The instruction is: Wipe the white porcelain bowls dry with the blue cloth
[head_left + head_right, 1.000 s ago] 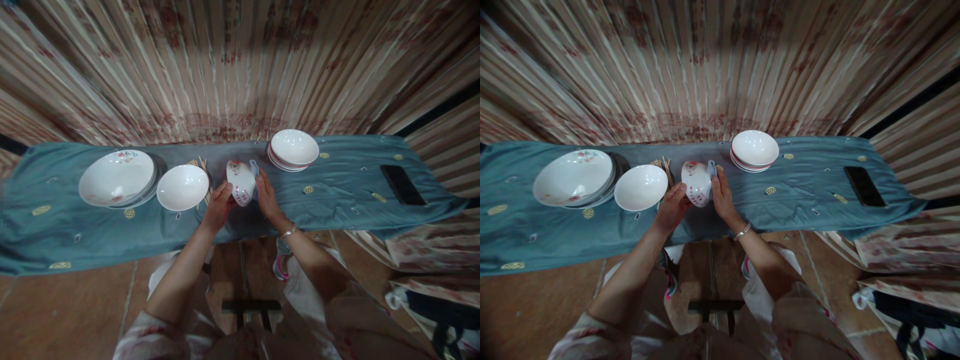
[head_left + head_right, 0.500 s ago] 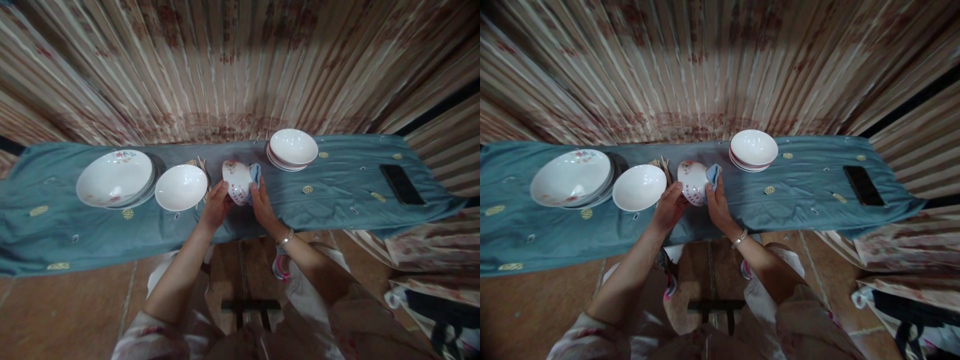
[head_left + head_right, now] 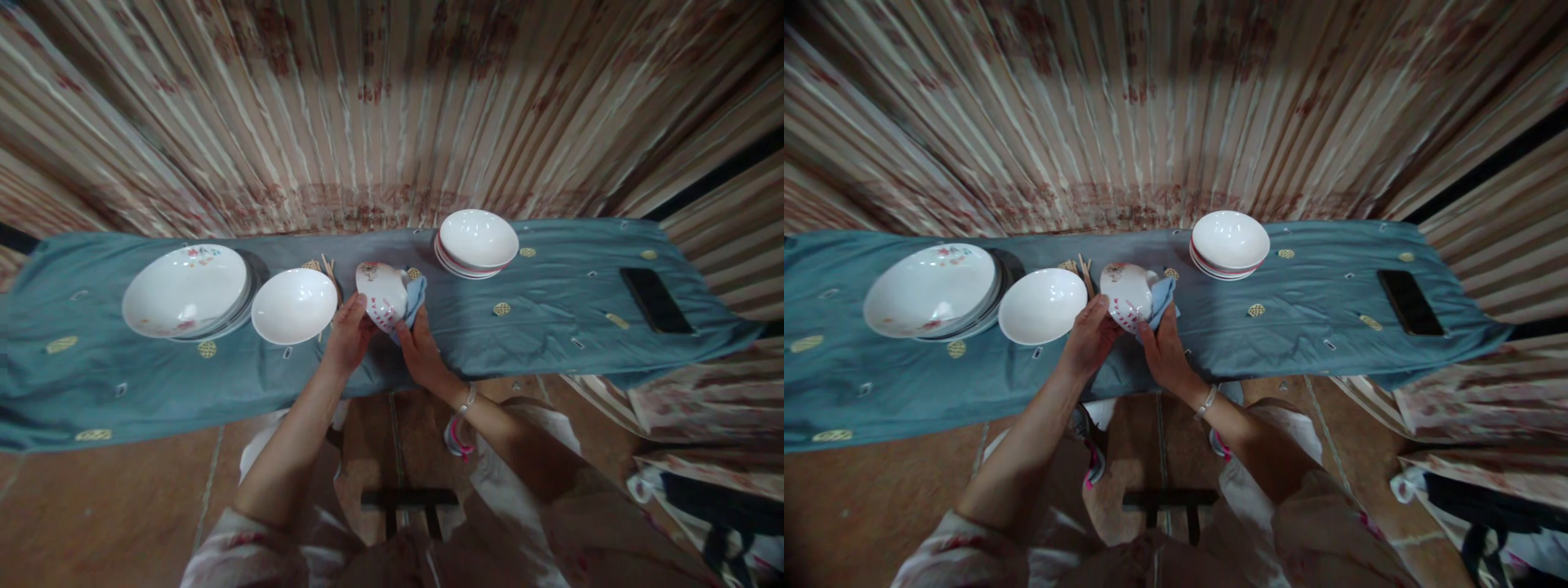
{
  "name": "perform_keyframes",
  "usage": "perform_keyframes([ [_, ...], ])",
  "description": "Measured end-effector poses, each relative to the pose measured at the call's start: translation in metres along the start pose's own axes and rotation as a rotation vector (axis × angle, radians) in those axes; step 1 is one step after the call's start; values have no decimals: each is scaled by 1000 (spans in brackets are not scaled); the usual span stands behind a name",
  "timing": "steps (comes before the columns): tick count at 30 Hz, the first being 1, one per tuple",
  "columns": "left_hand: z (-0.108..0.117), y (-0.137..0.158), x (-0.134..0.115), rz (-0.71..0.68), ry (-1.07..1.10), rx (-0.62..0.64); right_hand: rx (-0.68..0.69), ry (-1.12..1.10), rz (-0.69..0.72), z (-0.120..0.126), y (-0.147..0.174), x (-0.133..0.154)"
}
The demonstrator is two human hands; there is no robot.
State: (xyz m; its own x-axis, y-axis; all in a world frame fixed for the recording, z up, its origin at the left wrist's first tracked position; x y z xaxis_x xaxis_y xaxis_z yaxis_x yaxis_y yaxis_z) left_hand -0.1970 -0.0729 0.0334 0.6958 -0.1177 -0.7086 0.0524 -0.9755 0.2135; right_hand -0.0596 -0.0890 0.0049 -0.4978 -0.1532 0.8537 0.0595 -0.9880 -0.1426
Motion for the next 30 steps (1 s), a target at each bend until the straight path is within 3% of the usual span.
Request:
perform_keyframes([
  [5,-1,0,-1,-12,-9,1,86,147,44,-8,11,-7],
  [11,-2,-1,-1,-5,-13,27,83,279,257,-1,23,17],
  [18,-3,-1,-2,-22,-14,8,114,388,402,4,29,35],
  [25,-4,-2,-3,-18,-32,-6,123,500,471,3,24,42],
  [30,-2,-1,-4,-89,-53,18,155,565,534,1,22,49],
])
Point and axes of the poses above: each hand's wrist, its own y-axis away from the middle knuckle, its own z-axis out of the back of the hand, x = y × z, the point moved 7 cm from there along -y, towards the middle knuckle, and after that the axes turned 9 degrees about y, right-handed, at the moved point
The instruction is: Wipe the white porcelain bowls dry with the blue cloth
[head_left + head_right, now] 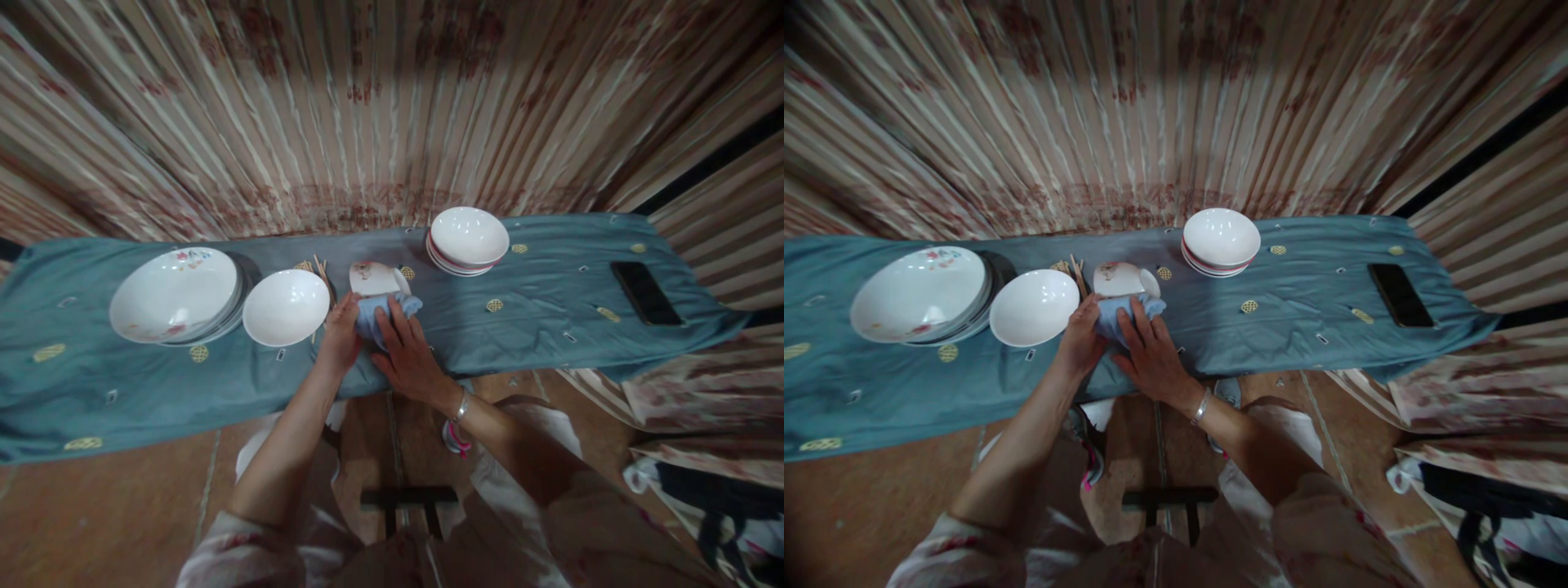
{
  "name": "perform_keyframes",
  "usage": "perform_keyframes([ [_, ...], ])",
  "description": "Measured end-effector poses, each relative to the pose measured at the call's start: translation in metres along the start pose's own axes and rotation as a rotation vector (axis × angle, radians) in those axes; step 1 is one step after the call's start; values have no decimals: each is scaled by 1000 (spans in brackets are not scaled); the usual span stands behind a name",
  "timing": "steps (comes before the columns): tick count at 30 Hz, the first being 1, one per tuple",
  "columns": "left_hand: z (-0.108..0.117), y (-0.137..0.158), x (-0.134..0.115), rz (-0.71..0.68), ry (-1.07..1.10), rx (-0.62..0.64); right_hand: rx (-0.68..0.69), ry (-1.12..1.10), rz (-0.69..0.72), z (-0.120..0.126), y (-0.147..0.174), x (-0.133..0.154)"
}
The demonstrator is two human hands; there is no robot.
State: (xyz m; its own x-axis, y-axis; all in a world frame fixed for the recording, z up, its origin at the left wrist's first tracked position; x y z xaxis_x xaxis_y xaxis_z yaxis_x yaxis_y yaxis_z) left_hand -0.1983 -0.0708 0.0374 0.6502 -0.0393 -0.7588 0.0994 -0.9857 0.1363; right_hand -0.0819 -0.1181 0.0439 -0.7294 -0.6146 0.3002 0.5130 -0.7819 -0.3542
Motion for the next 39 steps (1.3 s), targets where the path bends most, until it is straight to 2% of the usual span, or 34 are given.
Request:
perform_keyframes([
  [5,4,1,5,-15,-40,2,-40,85,21,9,-7,0],
  [10,3,1,6,-53,-138,62,-70,157,20,19,-15,-2],
  [17,-10,8,6,-52,-258,127,-93,169,-13,31,-29,-11],
  [23,-16,15,11,12,-256,180,-131,56,-17,40,-41,-20],
  [27,-17,18,12,-2,-304,201,-184,-43,-41,47,-45,-29],
  [39,-23,23,18,28,-459,324,-226,-491,-182,57,-60,-66],
])
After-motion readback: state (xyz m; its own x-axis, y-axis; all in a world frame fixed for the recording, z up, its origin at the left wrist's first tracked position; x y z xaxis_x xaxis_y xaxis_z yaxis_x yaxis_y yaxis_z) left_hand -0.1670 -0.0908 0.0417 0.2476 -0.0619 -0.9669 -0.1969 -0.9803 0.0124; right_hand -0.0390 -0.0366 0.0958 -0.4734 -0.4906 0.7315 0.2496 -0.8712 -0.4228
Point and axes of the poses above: each hand's wrist, its own y-axis away from the middle knuckle, its own z-axis out of the back of the hand, x = y × z, the point moved 7 cm from there along -y, towards the middle knuckle, and after that the axes turned 9 degrees about y, right-handed, at the moved point
